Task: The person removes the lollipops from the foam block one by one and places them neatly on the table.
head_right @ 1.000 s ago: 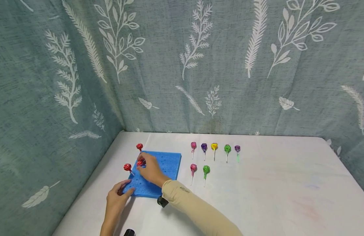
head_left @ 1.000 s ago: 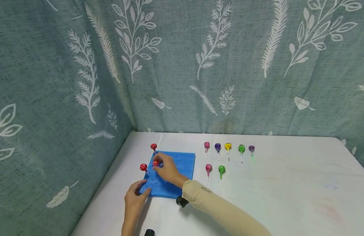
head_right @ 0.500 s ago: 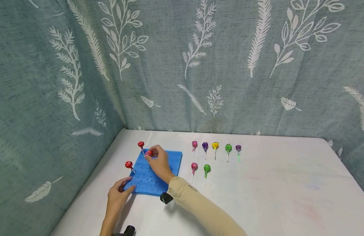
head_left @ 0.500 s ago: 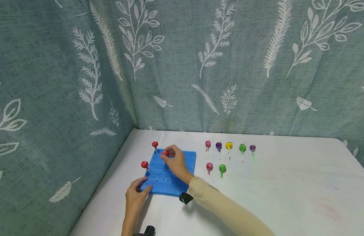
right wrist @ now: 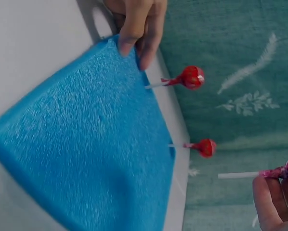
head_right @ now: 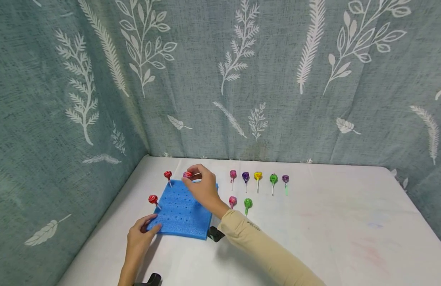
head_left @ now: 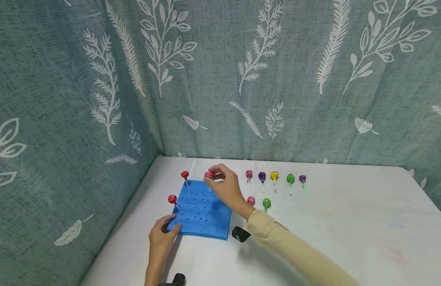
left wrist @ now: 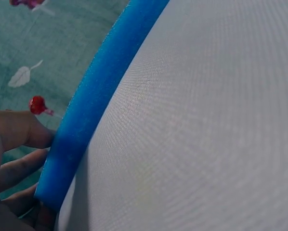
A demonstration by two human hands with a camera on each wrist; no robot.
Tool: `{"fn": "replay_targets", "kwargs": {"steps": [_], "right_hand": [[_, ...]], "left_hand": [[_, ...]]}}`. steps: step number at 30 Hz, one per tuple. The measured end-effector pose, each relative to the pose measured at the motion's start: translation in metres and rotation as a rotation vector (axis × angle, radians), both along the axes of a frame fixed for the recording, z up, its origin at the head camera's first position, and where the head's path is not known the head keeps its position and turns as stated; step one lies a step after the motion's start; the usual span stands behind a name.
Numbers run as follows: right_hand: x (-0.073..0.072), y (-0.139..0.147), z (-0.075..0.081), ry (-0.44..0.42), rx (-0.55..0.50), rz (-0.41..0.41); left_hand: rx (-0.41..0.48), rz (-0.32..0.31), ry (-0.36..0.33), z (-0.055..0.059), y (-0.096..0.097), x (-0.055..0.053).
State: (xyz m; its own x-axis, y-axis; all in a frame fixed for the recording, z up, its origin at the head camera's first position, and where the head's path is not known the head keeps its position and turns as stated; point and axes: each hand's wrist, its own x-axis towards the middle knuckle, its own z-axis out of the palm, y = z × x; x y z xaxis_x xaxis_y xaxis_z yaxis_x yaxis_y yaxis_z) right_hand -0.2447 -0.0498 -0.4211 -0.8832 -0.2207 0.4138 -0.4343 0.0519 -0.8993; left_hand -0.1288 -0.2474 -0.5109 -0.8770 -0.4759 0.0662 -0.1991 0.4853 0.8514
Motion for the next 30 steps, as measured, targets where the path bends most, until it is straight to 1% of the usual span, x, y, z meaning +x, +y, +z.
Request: {"fn": "replay_targets", "kwargs": {"steps": [6,9,15,17,19,23,26,30], "right_hand": [[0.001,0.019,0.0,-0.024,0.002,-0.021],[0.004,0.028,0.002,-0.046,0.007,-0.021],[0.025,0.047,0.026,-0.073,0.045,-0.035],[0.028,0.052,0.028,-0.081,0.053,-0.045],[0.026,0.056,0.024,-0.091,0.048,-0.048],[0.015,0.066,0.004,-0.117,0.026,-0.055],[0.009,0.073,-0.008,-0.12,0.026,-0.084],[0.006,0.082,-0.016,-0.107,0.037,-0.14]], "left_hand": [[-0.008,0.015,-0.006,-0.001,-0.001,0.0],[-0.013,0.019,-0.012,-0.001,-0.001,-0.001],[-0.014,0.015,-0.024,-0.001,-0.001,-0.001],[-0.013,0.014,-0.025,-0.001,-0.001,0.0],[-0.012,0.013,-0.021,-0.001,-0.001,0.0],[-0.015,0.01,-0.013,-0.001,-0.001,0.0],[-0.012,0.006,-0.005,-0.002,-0.002,0.0],[-0.005,0.0,-0.003,-0.001,-0.001,-0.001]]}}
